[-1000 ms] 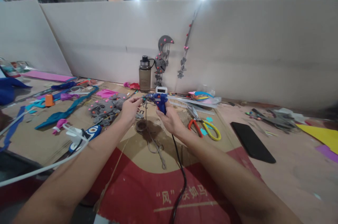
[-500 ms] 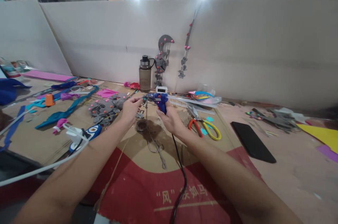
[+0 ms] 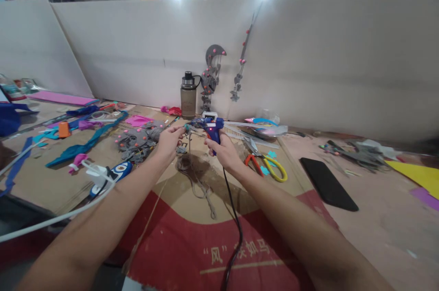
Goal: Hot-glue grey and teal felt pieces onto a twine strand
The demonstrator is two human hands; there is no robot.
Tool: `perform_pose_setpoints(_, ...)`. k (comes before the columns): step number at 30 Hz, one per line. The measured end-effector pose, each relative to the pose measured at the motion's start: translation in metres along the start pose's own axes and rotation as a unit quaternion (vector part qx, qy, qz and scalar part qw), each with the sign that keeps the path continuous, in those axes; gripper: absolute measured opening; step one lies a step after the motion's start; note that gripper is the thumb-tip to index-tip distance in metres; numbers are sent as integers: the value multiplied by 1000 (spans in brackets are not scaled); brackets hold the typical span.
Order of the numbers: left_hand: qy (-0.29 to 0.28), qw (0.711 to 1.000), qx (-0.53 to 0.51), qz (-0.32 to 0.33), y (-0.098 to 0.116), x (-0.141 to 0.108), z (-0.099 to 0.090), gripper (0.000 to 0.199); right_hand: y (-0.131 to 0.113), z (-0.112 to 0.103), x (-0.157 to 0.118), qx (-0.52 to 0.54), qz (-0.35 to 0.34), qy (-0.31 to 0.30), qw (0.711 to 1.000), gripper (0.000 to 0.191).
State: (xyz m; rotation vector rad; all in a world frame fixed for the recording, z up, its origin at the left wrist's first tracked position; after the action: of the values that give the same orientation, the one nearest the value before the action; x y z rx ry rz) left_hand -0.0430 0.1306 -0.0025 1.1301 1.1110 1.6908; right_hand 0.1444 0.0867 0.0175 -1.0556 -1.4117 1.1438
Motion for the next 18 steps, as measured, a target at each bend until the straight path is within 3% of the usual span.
perform_pose_setpoints(5, -5, 999, -25, -28, -5, 0, 1, 24, 10, 0, 3, 77, 43, -7, 996, 25)
perform_pose_setpoints(18, -2, 1000, -13, -11, -2, -1, 3, 23, 13, 2, 4, 18, 39, -7, 999, 24)
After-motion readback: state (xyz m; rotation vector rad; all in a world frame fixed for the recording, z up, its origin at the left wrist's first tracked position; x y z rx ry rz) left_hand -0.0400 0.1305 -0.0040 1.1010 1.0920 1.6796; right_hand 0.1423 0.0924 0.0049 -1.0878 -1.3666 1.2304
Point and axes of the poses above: each hand's wrist, its own x-axis towards the middle knuckle, its own z-axis out of the palm, y = z × x, the point moved 9 cm from there along x, towards the middle knuckle, and after that the axes turned 9 degrees about z, right-handed, at the moved point
